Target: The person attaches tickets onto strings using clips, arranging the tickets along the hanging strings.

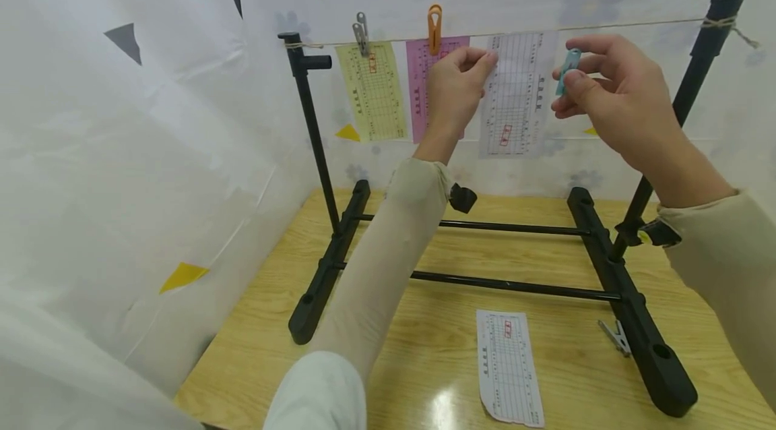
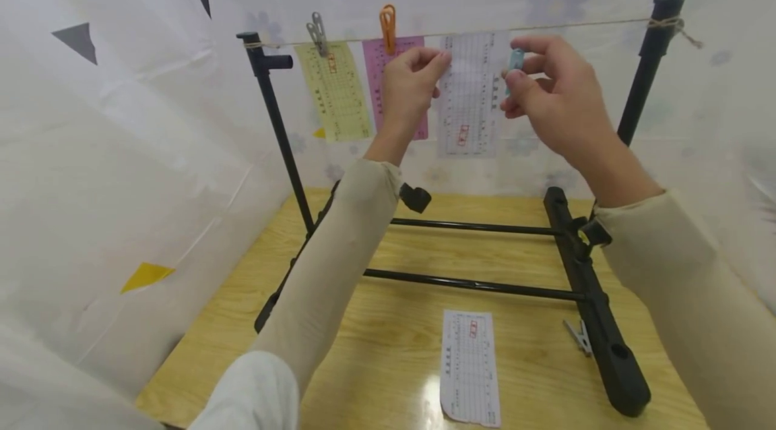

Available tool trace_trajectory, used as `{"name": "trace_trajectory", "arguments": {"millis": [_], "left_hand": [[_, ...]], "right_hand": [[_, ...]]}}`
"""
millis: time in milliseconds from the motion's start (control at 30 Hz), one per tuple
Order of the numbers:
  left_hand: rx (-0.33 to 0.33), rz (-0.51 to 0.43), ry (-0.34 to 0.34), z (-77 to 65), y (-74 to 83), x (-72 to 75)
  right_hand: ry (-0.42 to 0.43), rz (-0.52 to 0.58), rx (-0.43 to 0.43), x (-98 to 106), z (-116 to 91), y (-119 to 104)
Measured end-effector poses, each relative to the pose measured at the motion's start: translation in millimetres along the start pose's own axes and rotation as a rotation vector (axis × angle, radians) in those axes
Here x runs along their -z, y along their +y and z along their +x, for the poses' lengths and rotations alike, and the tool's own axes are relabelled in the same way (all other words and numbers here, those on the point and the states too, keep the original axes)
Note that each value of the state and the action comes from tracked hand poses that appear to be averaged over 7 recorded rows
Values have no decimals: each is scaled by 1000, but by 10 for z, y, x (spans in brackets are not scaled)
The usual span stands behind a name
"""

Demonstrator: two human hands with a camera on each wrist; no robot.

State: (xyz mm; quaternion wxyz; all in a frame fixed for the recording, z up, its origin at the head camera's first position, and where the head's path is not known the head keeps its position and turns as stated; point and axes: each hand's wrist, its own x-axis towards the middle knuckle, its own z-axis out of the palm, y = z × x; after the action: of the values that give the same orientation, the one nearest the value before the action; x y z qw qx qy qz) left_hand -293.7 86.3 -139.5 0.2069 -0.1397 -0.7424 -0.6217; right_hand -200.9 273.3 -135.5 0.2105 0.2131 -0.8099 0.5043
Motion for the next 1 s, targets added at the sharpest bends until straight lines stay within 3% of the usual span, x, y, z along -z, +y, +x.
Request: {"name": "trace_trajectory", "arguments": {"millis": [333,500,800,1000], "left_hand": [[33,-7,24,7,-3,-10],[38,0,18,8,27,-27],[18,-16,19,17,11,-40],[26,-10,16,15,17,-49]], "right_hand": [[101,-91,38,45,149,-68],[94,-147,60,77,234,-118],[67,-272,25,28,492,-216],[56,-267,18,-42,635,-243]]}}
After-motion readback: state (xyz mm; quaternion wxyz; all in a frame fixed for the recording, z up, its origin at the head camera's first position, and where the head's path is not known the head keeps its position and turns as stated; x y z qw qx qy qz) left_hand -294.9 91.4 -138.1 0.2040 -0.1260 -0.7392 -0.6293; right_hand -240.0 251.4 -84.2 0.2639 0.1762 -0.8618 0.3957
